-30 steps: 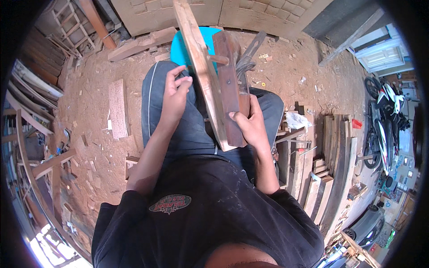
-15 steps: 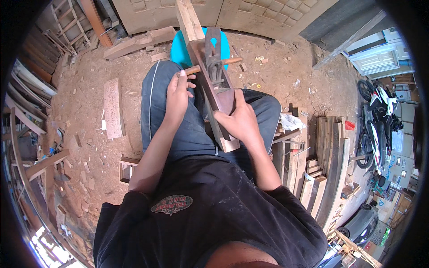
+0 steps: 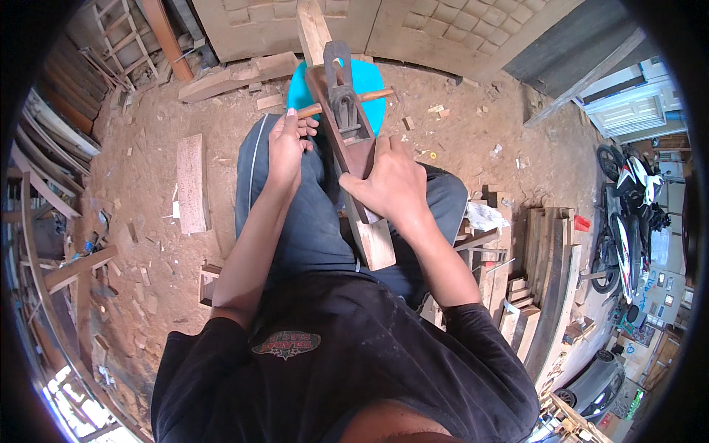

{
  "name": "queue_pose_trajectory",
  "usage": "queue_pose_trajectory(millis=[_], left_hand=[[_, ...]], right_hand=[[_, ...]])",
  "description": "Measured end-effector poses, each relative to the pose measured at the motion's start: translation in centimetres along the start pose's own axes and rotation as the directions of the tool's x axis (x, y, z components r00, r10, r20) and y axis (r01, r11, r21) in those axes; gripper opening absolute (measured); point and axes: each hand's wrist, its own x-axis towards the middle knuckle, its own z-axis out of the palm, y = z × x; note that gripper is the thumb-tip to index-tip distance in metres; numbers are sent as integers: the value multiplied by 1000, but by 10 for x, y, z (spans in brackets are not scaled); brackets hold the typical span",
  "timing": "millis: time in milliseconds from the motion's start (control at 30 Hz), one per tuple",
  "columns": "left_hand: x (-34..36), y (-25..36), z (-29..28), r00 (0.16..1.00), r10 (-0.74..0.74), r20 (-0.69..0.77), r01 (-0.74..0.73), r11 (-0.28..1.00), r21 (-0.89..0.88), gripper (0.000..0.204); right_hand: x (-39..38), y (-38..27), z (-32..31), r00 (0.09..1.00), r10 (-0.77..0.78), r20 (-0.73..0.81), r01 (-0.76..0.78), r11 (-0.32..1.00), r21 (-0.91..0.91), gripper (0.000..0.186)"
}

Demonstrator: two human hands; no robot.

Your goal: The person uses a wooden hand plane to shave and smooth pieces of lumber, turning and repositioning the wood blocks by hand between strokes.

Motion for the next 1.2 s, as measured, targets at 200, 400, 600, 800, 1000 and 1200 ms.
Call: queue_pose_trajectory(millis=[200,400,600,800,1000,1200], left_hand=[[4,3,2,998,-67,10,67,998,3,44],[14,20,-6,967,-241,86,235,969,77,52],[24,62,17,908,409,-89,-312,804,507,72],[185,61,14,812,521,264,-517,431,739,80],[220,50,80,969,153,193,-208,94,974,99],[304,-9,19,810,400,429,-534,200,821,110]], right_hand=[[0,0,13,993,74,94,-79,995,53,70],[15,-4,20,960,-87,-266,113,990,84,96],[89,-1,49,938,-70,-338,110,989,100,109],[107,-17,60,965,-1,-261,33,993,117,99],[122,7,68,949,-29,-314,56,995,79,90],[119,5,73,944,-79,-321,127,983,133,78]])
